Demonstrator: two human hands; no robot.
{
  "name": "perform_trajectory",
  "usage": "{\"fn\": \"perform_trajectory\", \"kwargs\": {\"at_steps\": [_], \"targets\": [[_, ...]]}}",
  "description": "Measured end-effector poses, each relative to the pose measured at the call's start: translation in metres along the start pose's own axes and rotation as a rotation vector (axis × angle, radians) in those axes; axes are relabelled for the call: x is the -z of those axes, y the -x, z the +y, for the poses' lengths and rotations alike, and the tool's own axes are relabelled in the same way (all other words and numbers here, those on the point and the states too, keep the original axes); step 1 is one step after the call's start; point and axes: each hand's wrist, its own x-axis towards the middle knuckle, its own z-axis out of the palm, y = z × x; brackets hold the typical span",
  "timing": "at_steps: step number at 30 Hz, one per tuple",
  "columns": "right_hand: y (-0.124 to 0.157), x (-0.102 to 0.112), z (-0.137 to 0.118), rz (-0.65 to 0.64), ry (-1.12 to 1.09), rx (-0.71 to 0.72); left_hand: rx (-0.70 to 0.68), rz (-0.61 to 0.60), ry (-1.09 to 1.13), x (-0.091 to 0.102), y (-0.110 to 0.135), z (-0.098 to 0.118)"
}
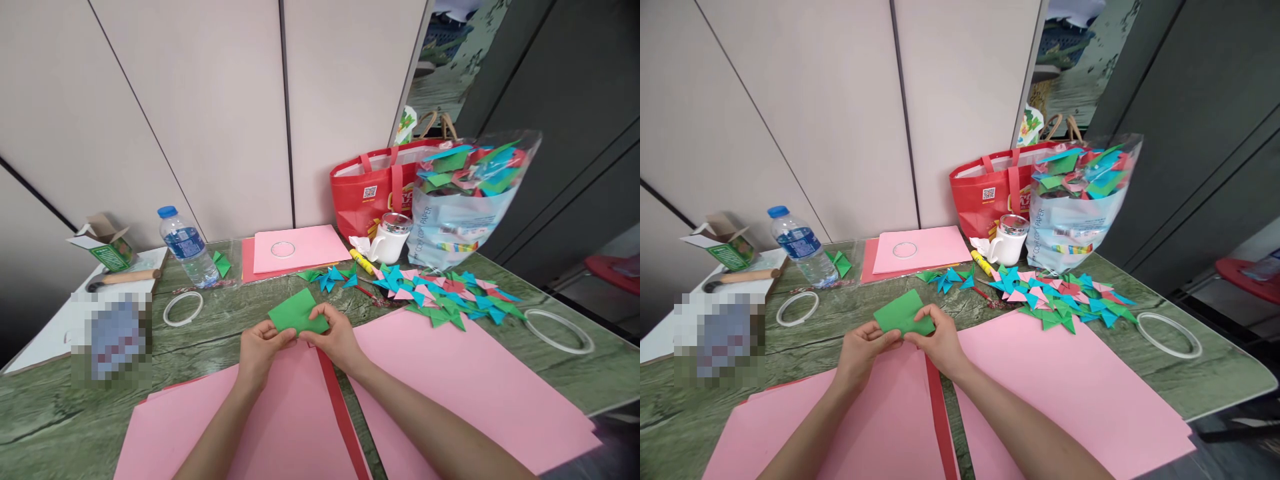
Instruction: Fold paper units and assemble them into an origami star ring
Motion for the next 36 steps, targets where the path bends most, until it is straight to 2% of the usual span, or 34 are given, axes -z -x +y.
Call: {"fn": "perform_trajectory", "kwargs": {"at_steps": [3, 9, 14, 24, 36], "targets": [[0.0012, -0.0014, 0.0006, 0.015, -0.004, 0.007, -0.001, 0.001, 0.005, -0.0004, 0.0001, -0.0005], [0.0007, -0.0052, 0.0032, -0.007, -0.163, -0.026, -0.002, 0.006, 0.004, 0.0001, -0.0009, -0.0036], [-0.0032, -0.0034, 0.0044, -0.076, -0.080, 0.001, -0.002, 0.012, -0.036, -0.0005, -0.0007, -0.0057], [-0.0041, -0.0045, 0.0025, -0.163, -0.011, -0.042, 0.022, 0.006, -0.044, -0.0047, 0.0007, -0.0092], [-0.0049, -0.0016, 0.0021, -0.181, -0.082, -0.046, -0.014, 0.024, -0.057, -0.0010, -0.0011, -0.0050]]}}
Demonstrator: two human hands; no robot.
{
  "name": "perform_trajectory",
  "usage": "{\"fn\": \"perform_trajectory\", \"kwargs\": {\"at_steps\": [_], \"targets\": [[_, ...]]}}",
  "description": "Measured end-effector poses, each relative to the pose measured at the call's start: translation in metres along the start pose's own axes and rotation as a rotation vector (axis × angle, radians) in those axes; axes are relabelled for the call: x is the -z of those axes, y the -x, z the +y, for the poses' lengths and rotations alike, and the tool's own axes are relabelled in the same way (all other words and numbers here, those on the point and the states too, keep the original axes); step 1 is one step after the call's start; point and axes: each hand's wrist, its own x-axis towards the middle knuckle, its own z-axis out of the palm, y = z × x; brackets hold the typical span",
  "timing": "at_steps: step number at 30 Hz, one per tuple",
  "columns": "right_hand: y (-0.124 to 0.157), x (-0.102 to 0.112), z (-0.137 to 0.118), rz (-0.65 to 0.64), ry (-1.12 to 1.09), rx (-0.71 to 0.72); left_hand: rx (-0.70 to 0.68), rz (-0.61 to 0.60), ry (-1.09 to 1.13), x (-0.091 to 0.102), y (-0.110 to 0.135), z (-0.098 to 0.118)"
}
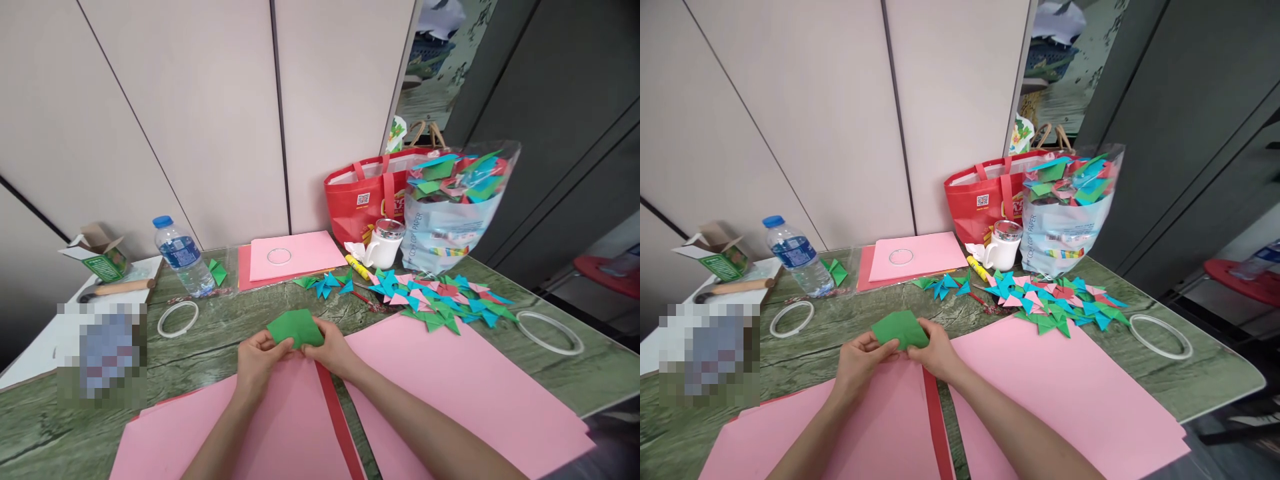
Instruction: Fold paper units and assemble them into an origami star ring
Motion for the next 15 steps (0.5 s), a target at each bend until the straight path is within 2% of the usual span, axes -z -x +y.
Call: {"fn": "perform_trajectory", "kwargs": {"at_steps": [6, 11, 15], "targets": [[-0.0005, -0.0025, 0.0011, -0.058, -0.078, 0.036, -0.021, -0.027, 0.017, 0.0016, -0.0006, 0.0005], [0.0016, -0.0024, -0.0034, -0.140, -0.132, 0.036, -0.020, 0.019, 0.045, 0.0065, -0.0039, 0.0043], [0.0025, 0.0003, -0.0060, -0.107, -0.142, -0.045, -0.035, -0.024, -0.015, 0.0063, -0.0043, 0.0050]]}}
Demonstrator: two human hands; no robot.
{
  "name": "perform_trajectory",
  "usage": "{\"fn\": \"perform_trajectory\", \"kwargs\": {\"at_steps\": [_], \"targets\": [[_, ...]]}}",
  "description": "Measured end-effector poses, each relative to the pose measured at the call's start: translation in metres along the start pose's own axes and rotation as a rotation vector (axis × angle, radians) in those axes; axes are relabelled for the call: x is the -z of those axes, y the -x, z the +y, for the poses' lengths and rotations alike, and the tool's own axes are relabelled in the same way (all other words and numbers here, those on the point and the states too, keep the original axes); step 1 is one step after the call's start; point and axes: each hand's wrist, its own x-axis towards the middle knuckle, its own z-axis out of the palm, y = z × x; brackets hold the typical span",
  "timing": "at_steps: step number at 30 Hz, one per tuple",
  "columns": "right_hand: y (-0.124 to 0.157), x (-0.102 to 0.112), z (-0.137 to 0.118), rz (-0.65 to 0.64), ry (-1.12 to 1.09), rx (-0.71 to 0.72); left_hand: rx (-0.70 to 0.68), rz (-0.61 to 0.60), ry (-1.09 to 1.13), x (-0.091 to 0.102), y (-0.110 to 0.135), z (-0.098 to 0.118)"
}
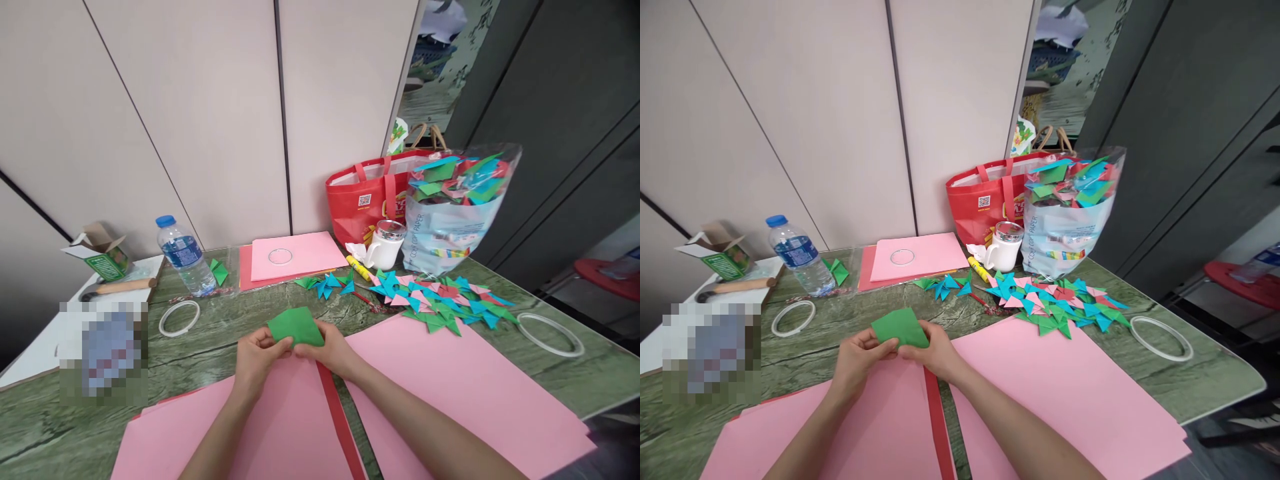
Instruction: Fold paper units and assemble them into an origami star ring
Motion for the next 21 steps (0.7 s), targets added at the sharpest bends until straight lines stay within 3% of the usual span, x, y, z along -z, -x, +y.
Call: {"fn": "perform_trajectory", "kwargs": {"at_steps": [5, 9, 21], "targets": [[-0.0030, 0.0015, 0.0048, 0.088, -0.038, -0.037, -0.014, -0.075, 0.031, -0.0039, 0.0021, 0.0009], [-0.0040, 0.0012, 0.0050, 0.117, -0.023, -0.029, -0.007, -0.057, -0.018, -0.0030, 0.0027, 0.0004], [-0.0040, 0.0035, 0.0051, 0.084, -0.069, 0.006, 0.045, -0.053, 0.098, -0.0018, 0.0001, -0.0046]]}}
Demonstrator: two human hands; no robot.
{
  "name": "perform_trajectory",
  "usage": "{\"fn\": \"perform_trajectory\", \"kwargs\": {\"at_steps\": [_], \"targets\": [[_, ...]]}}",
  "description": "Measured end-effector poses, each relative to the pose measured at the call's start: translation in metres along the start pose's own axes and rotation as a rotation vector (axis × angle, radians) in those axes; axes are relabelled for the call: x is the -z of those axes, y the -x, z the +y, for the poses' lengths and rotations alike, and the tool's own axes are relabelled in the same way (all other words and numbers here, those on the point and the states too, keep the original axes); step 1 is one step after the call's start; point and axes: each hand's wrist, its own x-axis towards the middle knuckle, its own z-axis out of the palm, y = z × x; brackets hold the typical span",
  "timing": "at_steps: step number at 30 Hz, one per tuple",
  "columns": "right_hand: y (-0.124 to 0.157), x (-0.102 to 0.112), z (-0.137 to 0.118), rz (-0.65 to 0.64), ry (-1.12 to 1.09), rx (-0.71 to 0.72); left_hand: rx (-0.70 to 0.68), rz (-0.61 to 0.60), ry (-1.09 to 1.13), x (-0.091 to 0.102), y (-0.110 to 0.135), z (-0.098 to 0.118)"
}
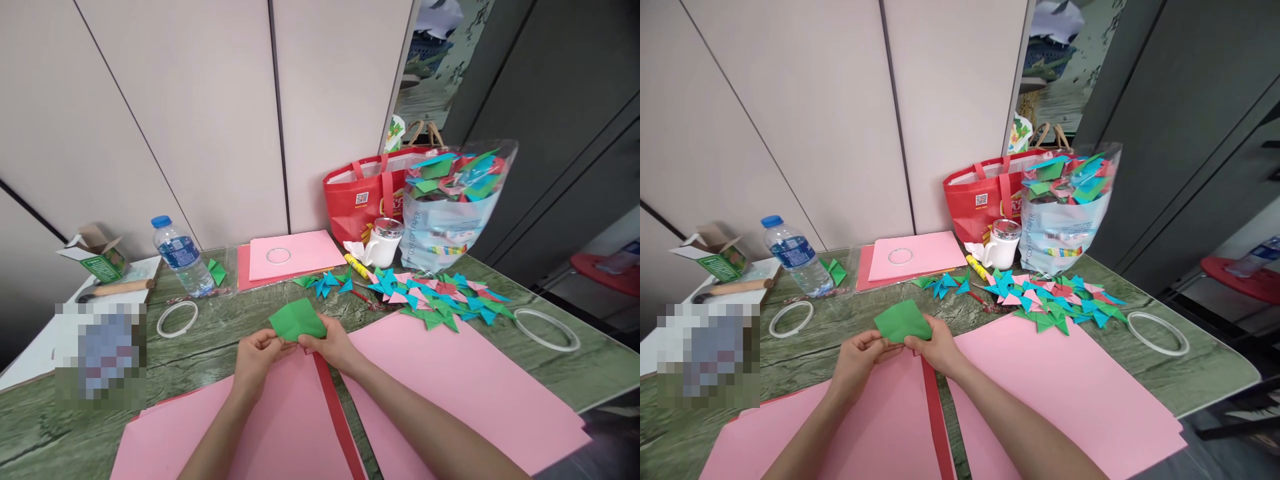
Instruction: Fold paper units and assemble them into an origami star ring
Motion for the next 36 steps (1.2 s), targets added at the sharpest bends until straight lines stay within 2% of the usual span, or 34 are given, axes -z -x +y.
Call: {"fn": "perform_trajectory", "kwargs": {"at_steps": [5, 10, 12, 16, 19, 22, 27, 33, 36], "targets": [[-0.002, 0.003, 0.001, 0.065, 0.018, -0.012, -0.015, -0.024, 0.029, -0.003, 0.000, 0.002], [-0.001, 0.001, 0.003, 0.179, -0.022, -0.032, -0.184, -0.002, -0.054, -0.009, 0.002, -0.001], [0.000, -0.001, 0.003, 0.153, -0.045, -0.050, -0.239, 0.000, -0.103, -0.010, 0.002, -0.004], [0.000, -0.005, 0.007, 0.035, -0.043, -0.033, -0.338, 0.131, -0.234, -0.005, 0.001, -0.008], [-0.003, -0.005, 0.012, 0.101, -0.088, 0.004, -0.373, 0.160, -0.332, 0.000, -0.001, -0.006], [-0.004, -0.003, 0.014, 0.137, -0.100, 0.070, -0.386, 0.147, -0.390, 0.000, 0.000, -0.002], [-0.001, -0.005, 0.013, 0.017, 0.036, 0.121, -0.313, 0.136, -0.311, -0.001, 0.002, -0.001], [0.001, -0.008, 0.012, -0.020, 0.068, 0.200, -0.275, 0.289, -0.075, 0.005, -0.004, -0.004], [0.002, -0.008, 0.011, -0.038, 0.044, 0.184, -0.241, 0.210, -0.055, 0.006, -0.005, -0.003]]}}
